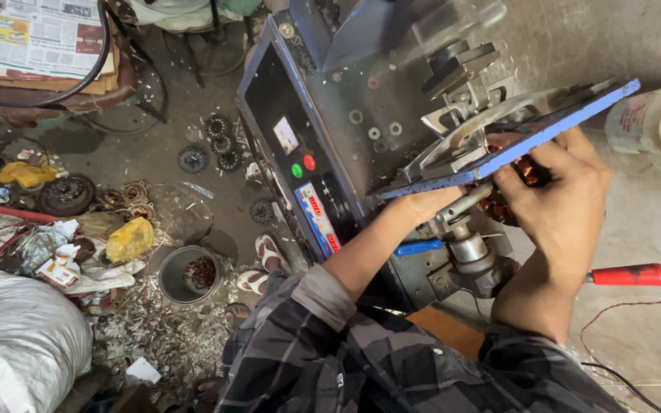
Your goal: The person operates a winding machine to wrap copper wire around a stator core, then removes the finished component and places it on a nearby surface. They then pick up a different stator core and prepare to wind it.
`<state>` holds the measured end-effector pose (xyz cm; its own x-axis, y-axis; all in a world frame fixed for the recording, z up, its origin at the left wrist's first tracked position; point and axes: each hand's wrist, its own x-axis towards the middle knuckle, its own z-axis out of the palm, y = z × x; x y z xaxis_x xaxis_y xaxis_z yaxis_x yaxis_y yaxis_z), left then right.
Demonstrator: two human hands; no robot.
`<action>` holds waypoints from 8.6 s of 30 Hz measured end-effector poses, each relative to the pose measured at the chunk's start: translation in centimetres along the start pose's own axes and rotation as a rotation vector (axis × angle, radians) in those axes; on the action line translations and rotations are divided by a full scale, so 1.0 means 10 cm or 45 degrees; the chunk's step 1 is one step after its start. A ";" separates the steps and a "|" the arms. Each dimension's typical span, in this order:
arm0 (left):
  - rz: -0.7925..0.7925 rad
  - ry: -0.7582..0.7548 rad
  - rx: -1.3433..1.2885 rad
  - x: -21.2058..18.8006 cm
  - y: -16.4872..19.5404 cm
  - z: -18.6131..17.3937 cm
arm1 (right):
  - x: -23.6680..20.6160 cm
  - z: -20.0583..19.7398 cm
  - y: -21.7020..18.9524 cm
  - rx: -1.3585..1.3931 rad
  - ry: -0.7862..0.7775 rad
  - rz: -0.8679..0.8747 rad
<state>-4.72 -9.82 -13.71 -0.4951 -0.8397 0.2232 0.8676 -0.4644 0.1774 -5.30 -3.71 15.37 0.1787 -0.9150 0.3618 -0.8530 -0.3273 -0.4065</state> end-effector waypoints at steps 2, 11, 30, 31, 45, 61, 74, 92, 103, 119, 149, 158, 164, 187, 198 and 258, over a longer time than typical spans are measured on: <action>-0.035 0.065 -0.126 0.04 -0.01 -0.01 | 0.00 0.00 0.00 -0.014 -0.002 0.006; -0.034 -0.019 -0.268 -0.02 0.07 0.08 | 0.01 0.00 0.01 -0.016 -0.010 0.006; 0.028 0.016 -0.066 0.08 0.01 0.11 | 0.05 0.01 -0.09 0.005 0.015 0.012; 0.148 -0.048 0.453 0.08 0.03 0.12 | 0.05 0.01 -0.10 -0.005 0.015 0.013; 0.087 -0.171 -0.316 0.12 0.00 0.01 | 0.04 0.03 -0.01 -0.095 -0.012 -0.074; 0.178 -0.049 0.878 0.01 0.05 0.04 | 0.02 0.00 -0.03 0.009 -0.020 0.013; -0.010 0.005 -0.171 0.07 -0.10 -0.12 | 0.06 -0.01 -0.14 0.024 0.002 0.026; 0.035 -0.015 -0.135 0.07 -0.06 -0.09 | 0.03 0.01 -0.06 -0.010 -0.016 0.023; 0.039 -0.124 -0.123 0.04 -0.02 -0.05 | 0.08 -0.01 -0.16 0.010 0.002 0.013; -0.007 -0.085 -0.127 0.02 -0.03 -0.05 | 0.06 0.00 -0.10 -0.001 0.026 -0.029; 0.027 -0.116 -0.204 0.02 -0.02 -0.05 | 0.08 0.00 -0.17 -0.006 -0.024 0.029; -0.016 -0.019 -0.201 0.05 -0.05 -0.06 | 0.07 -0.01 -0.16 0.025 -0.028 0.037; 0.067 -0.156 -0.165 0.00 -0.04 -0.09 | 0.05 0.01 -0.10 0.006 -0.018 0.025; -0.089 0.030 -0.140 0.09 -0.07 -0.08 | 0.07 0.02 -0.15 -0.015 0.001 0.030; 0.111 -0.150 -0.212 0.01 -0.03 -0.05 | 0.09 0.00 -0.16 0.007 0.012 -0.002; -0.023 -0.058 -0.171 0.05 -0.08 -0.12 | 0.04 0.03 -0.07 0.011 -0.018 0.022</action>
<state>-5.60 -10.16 -14.89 -0.5096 -0.8185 0.2653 0.8554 -0.5153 0.0529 -4.44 -3.90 15.56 0.1710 -0.9236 0.3432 -0.8519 -0.3136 -0.4194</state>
